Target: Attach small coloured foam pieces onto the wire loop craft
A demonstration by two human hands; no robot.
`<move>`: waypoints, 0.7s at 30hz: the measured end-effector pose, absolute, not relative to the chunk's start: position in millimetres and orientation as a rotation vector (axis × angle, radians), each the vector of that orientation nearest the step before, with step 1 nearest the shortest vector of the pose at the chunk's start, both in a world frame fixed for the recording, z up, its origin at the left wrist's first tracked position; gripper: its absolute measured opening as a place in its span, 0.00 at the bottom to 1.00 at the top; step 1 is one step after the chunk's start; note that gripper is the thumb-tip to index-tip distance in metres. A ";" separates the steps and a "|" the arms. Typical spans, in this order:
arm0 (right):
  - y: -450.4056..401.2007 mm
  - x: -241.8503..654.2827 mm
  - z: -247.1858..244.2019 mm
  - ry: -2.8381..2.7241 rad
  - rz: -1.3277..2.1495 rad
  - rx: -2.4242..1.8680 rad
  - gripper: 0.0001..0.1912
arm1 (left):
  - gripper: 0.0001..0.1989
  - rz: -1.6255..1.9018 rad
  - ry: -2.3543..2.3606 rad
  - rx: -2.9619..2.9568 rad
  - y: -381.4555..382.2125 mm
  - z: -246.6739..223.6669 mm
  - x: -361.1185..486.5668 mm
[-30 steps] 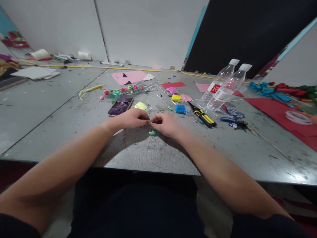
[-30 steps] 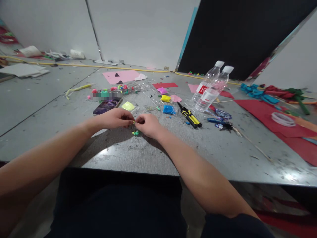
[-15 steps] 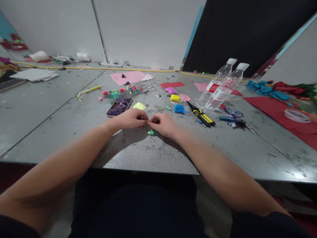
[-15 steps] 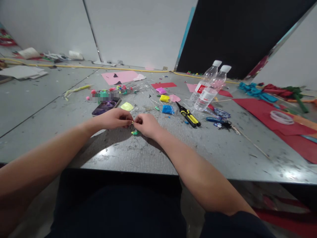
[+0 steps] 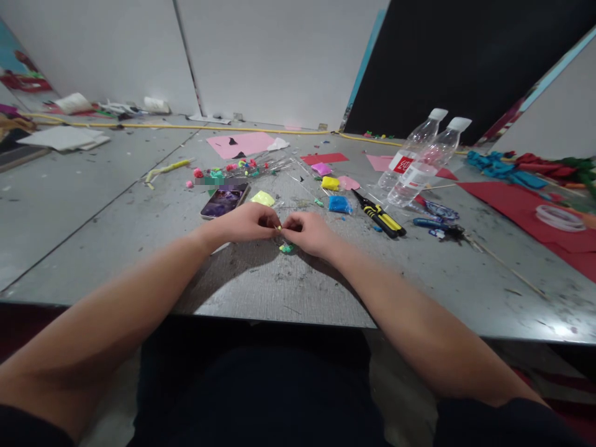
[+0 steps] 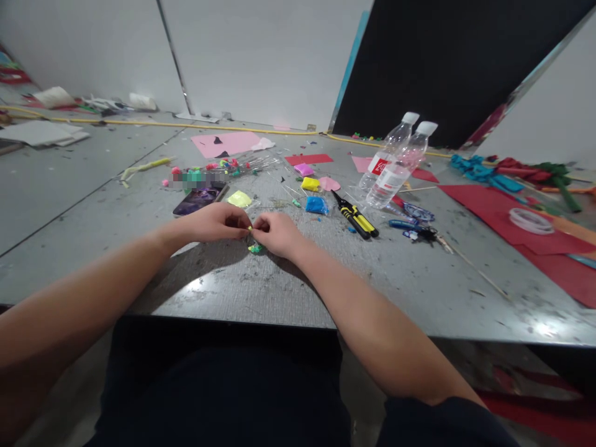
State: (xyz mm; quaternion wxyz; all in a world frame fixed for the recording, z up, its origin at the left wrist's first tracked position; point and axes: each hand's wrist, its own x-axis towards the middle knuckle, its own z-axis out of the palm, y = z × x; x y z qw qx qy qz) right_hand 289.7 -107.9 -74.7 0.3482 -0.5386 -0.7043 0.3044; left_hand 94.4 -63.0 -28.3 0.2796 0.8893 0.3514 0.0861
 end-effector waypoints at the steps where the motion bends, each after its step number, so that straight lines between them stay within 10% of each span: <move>1: -107.3 289.7 -75.1 -1.822 0.805 -1.401 0.06 | 0.10 0.239 0.949 2.387 -62.5 -29.1 94.6; 21: -109.6 294.0 -74.6 -1.948 0.794 -1.328 0.04 | 0.09 0.255 0.999 2.361 -61.2 -32.5 97.5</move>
